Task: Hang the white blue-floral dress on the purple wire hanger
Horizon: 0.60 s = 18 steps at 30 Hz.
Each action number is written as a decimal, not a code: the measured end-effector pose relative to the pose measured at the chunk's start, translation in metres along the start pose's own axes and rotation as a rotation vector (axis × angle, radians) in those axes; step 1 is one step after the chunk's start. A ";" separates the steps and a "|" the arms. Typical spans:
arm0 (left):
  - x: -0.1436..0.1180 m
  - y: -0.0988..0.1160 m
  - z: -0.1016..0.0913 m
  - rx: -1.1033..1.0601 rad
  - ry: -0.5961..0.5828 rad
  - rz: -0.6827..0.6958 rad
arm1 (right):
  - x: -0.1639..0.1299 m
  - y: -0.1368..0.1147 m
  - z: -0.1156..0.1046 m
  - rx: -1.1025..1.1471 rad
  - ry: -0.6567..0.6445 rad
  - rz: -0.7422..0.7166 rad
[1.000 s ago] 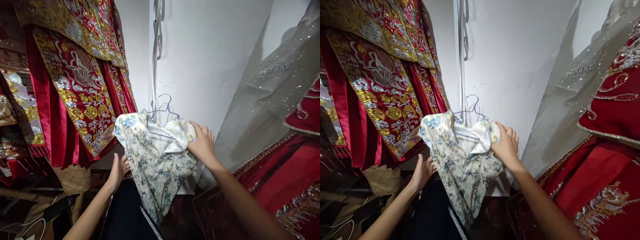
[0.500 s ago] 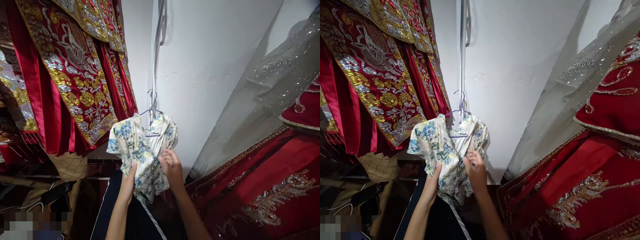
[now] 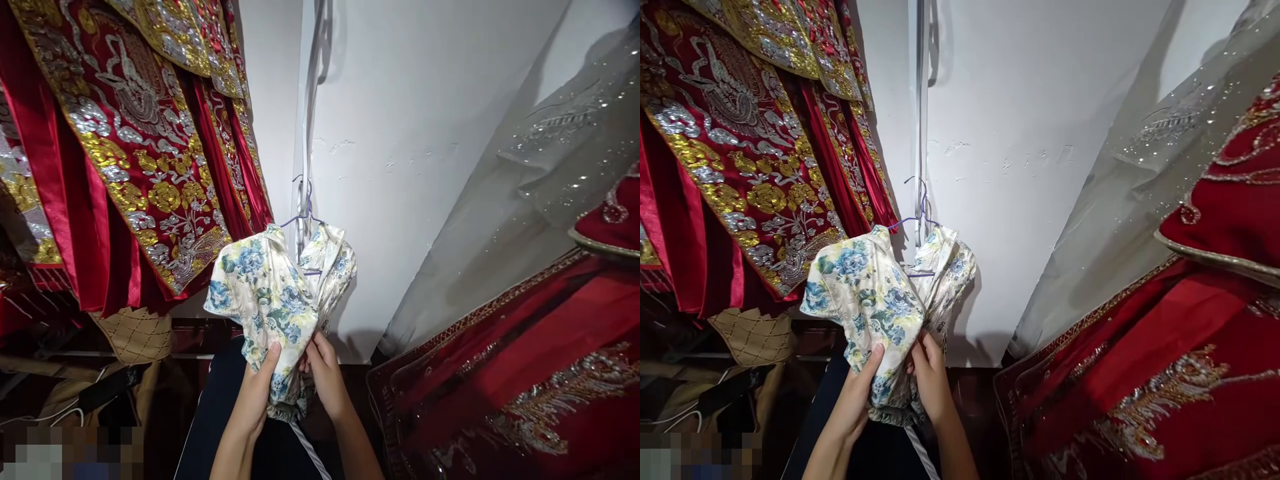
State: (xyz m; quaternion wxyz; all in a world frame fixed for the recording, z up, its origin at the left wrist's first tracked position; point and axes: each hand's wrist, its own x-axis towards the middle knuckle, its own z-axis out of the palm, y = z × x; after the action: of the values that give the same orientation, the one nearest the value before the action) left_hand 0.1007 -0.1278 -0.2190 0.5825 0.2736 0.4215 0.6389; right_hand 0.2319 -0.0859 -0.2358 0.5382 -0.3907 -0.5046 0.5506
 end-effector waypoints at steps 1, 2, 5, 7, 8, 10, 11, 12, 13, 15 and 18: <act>-0.001 0.000 0.002 0.005 0.001 -0.003 | -0.001 0.001 -0.001 0.003 0.028 0.004; -0.002 -0.001 0.003 0.011 0.002 -0.005 | -0.002 0.001 -0.003 0.010 0.051 0.005; -0.001 -0.002 0.002 0.028 0.019 0.003 | -0.006 0.000 -0.006 0.045 0.066 0.013; -0.001 -0.003 -0.002 0.033 0.056 0.015 | -0.008 -0.002 -0.006 0.046 0.037 0.027; -0.001 -0.004 -0.003 0.030 0.072 0.017 | -0.009 -0.003 -0.005 0.035 0.022 0.027; -0.001 -0.003 -0.003 0.007 0.084 0.009 | -0.011 -0.006 -0.004 0.019 -0.005 0.001; -0.002 -0.002 -0.002 -0.008 0.076 -0.003 | -0.011 -0.007 -0.004 0.016 -0.019 -0.012; -0.003 0.000 -0.001 -0.019 0.064 -0.023 | -0.011 -0.008 -0.003 0.013 -0.035 -0.019; -0.004 0.001 0.001 -0.026 0.054 -0.047 | -0.011 -0.008 -0.003 0.009 -0.048 -0.018; -0.007 0.004 0.005 -0.026 0.052 -0.091 | -0.011 -0.009 -0.002 -0.015 -0.066 -0.003; -0.012 0.007 0.009 -0.032 0.066 -0.104 | -0.010 -0.011 -0.001 -0.054 -0.074 0.000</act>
State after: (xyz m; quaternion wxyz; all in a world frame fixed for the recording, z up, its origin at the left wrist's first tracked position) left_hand 0.1066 -0.1369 -0.2066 0.6051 0.2207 0.4439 0.6230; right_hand 0.2362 -0.0967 -0.2267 0.5085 -0.3846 -0.5386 0.5509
